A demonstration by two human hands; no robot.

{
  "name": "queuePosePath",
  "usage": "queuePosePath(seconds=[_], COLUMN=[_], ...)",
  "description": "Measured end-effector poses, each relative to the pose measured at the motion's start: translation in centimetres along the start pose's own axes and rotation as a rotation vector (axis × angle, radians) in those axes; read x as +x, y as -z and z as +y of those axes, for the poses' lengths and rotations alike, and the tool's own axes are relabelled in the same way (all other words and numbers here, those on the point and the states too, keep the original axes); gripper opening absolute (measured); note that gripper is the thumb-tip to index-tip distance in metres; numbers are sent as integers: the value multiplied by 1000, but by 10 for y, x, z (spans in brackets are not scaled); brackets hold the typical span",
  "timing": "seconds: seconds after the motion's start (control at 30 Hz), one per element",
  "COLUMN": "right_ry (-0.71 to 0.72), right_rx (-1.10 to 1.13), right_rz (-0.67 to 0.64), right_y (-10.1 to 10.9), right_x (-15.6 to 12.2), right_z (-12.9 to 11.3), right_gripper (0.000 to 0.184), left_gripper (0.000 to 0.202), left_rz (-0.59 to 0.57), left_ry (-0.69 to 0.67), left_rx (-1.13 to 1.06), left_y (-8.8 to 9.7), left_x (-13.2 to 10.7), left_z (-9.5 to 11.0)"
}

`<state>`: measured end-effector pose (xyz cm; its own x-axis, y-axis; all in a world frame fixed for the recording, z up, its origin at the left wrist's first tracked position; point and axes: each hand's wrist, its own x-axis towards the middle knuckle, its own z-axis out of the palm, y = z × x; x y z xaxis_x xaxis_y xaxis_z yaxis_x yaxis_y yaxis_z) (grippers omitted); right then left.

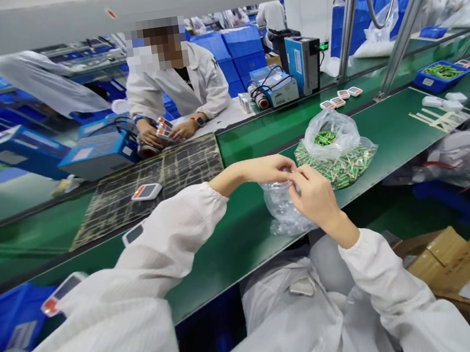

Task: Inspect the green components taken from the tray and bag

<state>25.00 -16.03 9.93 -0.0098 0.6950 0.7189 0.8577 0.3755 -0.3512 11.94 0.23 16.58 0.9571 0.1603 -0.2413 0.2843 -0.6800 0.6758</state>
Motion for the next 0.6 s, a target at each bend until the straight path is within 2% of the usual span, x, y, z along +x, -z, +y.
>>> queuePosePath(seconds=[0.17,0.33,0.4,0.5,0.6], right_ry=[-23,-83,-126,-168,-220], right_rx=[161,136,80,54,97], right_rz=[292,472,511,573,667], right_y=[0,0,3,11,21], right_x=[-7,-17,-22,-28,-28], right_z=[-4,-7,-3,4,12], right_gripper=[17,14,16,27,45], left_gripper=[30,29,26,24,24], left_rz=[-86,75,68,-43,-15], left_ry=[-98,-76,-46,-58,-80], left_rx=[-195,-449,-597,-834,-952], left_y=[-24,-47,-50,-52,-51], left_x=[9,24,29,39,51], left_z=[5,28,38,55,75])
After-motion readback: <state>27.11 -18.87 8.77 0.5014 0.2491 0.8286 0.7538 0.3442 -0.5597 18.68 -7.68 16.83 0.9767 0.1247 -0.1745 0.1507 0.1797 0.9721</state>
